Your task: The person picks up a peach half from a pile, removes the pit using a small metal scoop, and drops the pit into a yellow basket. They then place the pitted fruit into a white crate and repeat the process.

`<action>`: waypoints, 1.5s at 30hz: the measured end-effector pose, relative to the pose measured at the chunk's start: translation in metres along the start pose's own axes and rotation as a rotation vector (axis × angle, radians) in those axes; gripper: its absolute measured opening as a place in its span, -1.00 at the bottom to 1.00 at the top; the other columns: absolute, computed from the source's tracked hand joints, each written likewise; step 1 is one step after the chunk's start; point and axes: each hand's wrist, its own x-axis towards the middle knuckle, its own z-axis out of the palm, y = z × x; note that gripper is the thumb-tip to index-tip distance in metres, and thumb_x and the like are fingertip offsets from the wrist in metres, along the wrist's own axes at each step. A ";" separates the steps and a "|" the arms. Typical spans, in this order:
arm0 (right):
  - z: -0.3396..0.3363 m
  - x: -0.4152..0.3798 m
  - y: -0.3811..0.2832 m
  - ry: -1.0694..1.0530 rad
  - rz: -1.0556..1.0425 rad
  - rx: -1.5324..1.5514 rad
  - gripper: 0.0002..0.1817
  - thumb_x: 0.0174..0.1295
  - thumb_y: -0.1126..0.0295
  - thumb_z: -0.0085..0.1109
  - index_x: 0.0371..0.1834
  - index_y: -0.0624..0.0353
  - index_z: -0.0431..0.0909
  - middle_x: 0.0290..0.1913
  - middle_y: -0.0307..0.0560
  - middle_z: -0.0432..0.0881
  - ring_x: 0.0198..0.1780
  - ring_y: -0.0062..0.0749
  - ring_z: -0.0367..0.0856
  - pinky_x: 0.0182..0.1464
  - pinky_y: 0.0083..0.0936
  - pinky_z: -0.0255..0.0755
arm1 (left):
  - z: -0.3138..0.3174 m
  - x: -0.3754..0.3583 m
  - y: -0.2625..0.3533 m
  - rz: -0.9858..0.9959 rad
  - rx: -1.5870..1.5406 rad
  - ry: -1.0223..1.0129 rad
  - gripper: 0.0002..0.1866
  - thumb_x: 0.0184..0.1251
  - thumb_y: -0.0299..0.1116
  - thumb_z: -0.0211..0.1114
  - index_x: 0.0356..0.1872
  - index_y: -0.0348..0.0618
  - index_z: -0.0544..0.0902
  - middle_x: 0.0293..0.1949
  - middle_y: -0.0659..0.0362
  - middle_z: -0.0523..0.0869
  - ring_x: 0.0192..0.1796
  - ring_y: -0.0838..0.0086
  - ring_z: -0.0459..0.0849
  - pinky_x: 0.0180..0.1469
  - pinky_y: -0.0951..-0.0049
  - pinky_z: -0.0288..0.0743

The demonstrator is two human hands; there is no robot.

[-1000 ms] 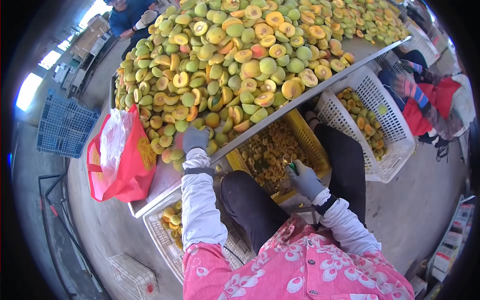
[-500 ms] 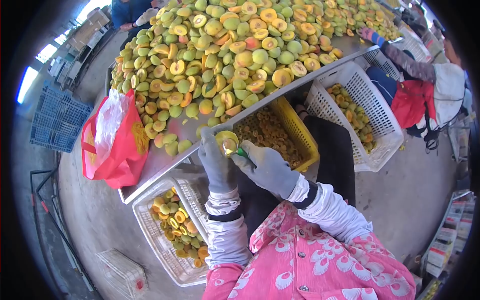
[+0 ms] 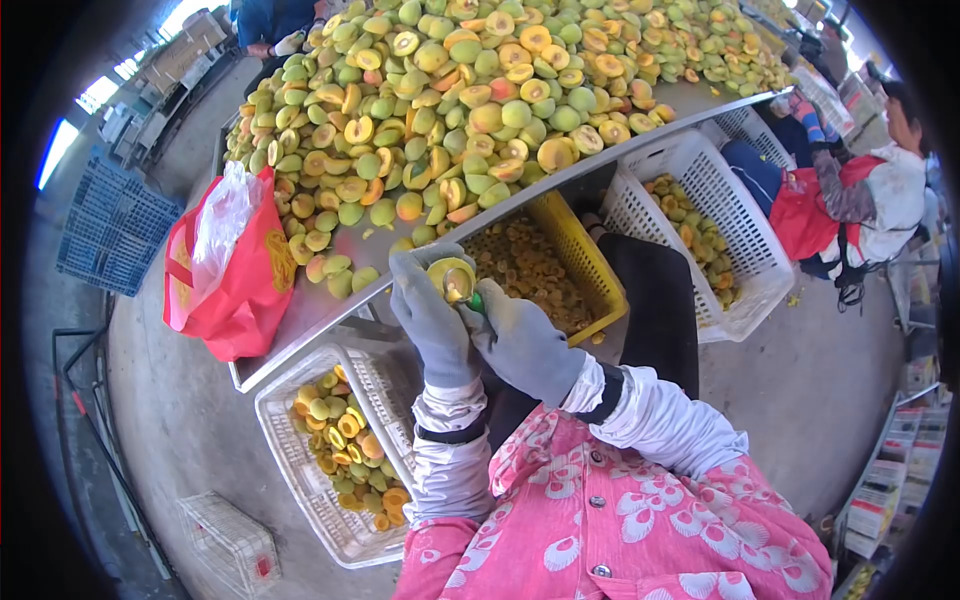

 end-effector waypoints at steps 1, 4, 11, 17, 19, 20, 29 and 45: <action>0.003 -0.001 0.002 0.004 -0.001 -0.003 -0.67 0.46 0.14 0.04 -0.10 0.23 0.40 -0.49 0.34 0.58 -0.35 0.32 0.60 -0.36 0.05 0.46 | -0.001 0.002 0.003 0.002 -0.004 -0.004 -0.45 0.65 -0.04 -0.21 -0.29 -0.30 0.58 -0.37 0.08 0.67 -0.31 0.49 0.58 -0.17 0.51 0.48; 0.001 -0.001 -0.002 -0.011 -0.014 0.145 -0.63 0.50 0.08 0.02 -0.08 0.24 0.42 -0.57 0.10 0.56 -0.56 0.06 0.59 -0.51 -0.21 0.44 | -0.008 0.012 0.011 -0.013 0.101 -0.067 -0.44 0.65 -0.06 -0.16 -0.37 -0.30 0.62 -0.45 0.12 0.66 -0.35 0.51 0.58 -0.23 0.50 0.46; -0.030 -0.002 -0.027 -0.538 0.707 0.879 -0.46 0.47 -0.20 -0.08 -0.26 0.12 0.41 -0.62 -0.42 0.31 -0.68 -0.74 0.24 -0.66 -0.57 0.30 | -0.016 0.023 0.022 -0.366 0.032 -0.451 -0.42 0.62 -0.05 -0.10 -0.47 -0.30 0.63 -0.58 0.17 0.59 -0.54 0.55 0.51 -0.43 0.54 0.39; -0.042 0.004 -0.008 -0.706 0.904 1.248 -0.43 0.43 -0.29 -0.07 -0.29 0.05 0.40 -0.62 -0.52 0.18 -0.67 -0.78 0.08 -0.60 -0.72 0.02 | -0.011 0.025 0.002 -0.106 0.535 -0.403 -0.45 0.63 -0.07 -0.10 -0.45 -0.28 0.60 -0.56 0.17 0.60 -0.51 0.55 0.54 -0.41 0.54 0.41; -0.043 0.004 -0.004 -0.721 0.838 1.150 -0.43 0.43 -0.28 -0.07 -0.28 0.06 0.40 -0.61 -0.52 0.16 -0.65 -0.77 0.08 -0.60 -0.69 0.06 | -0.008 0.019 -0.003 -0.063 0.534 -0.357 -0.47 0.63 -0.08 -0.10 -0.44 -0.28 0.60 -0.55 0.17 0.61 -0.51 0.56 0.53 -0.41 0.54 0.40; -0.041 0.001 -0.004 -0.677 0.770 1.010 -0.43 0.43 -0.29 -0.06 -0.26 0.07 0.39 -0.61 -0.53 0.15 -0.65 -0.77 0.08 -0.61 -0.68 0.07 | -0.007 0.017 -0.005 -0.127 0.250 -0.444 -0.46 0.63 -0.09 -0.09 -0.44 -0.29 0.63 -0.55 0.19 0.61 -0.52 0.58 0.48 -0.41 0.55 0.35; -0.050 0.003 0.014 -0.856 0.932 1.424 -0.53 0.51 -0.20 -0.15 -0.32 -0.04 0.35 -0.61 -0.58 0.06 -0.67 -0.86 0.00 -0.63 -0.78 -0.03 | 0.000 0.011 -0.011 -0.041 0.350 -0.400 -0.51 0.63 -0.09 -0.12 -0.41 -0.27 0.51 -0.42 0.12 0.67 -0.48 0.51 0.57 -0.40 0.53 0.47; -0.037 0.005 0.066 -0.897 0.911 1.598 -0.52 0.54 -0.14 -0.17 -0.33 -0.01 0.45 -0.65 -0.50 0.17 -0.70 -0.80 0.04 -0.71 -0.74 -0.04 | 0.012 0.007 -0.071 -0.581 -0.410 -0.381 -0.34 0.62 0.08 -0.20 -0.34 -0.32 0.64 -0.48 0.10 0.67 -0.43 0.46 0.62 -0.36 0.50 0.51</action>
